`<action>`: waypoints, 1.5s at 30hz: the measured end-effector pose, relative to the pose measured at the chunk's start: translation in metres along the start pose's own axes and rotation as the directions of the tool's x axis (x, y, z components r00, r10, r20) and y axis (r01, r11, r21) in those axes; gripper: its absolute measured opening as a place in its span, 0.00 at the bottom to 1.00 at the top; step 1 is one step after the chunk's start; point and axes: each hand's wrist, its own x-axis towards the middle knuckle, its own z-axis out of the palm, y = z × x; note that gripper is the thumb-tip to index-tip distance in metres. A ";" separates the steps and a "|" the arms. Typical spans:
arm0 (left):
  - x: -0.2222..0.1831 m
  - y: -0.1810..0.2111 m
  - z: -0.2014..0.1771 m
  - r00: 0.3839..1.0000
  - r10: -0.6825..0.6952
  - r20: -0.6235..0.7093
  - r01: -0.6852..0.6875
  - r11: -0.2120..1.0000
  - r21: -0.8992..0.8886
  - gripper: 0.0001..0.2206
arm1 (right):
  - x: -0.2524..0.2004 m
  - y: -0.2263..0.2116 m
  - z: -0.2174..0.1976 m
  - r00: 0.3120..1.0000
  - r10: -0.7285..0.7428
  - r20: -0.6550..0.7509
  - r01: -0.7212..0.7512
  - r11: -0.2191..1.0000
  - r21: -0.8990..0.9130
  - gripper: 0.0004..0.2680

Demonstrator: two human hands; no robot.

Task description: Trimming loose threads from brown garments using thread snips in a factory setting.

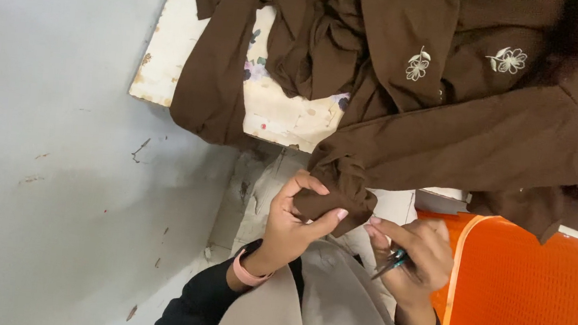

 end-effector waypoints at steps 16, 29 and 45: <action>0.005 0.002 0.016 1.000 0.018 0.000 -0.018 1.000 0.016 0.12 | -0.019 0.016 0.008 0.963 0.154 -0.220 -0.083 0.950 0.300 0.04; 0.010 0.010 0.022 0.994 -0.107 -0.024 0.105 0.991 -0.085 0.15 | 0.005 0.001 -0.008 0.986 0.164 0.016 -0.154 0.953 -0.259 0.05; 0.008 0.014 0.027 0.988 -0.157 -0.006 0.156 0.984 -0.085 0.14 | -0.004 0.007 -0.007 0.913 0.385 -0.133 -0.371 0.921 0.115 0.10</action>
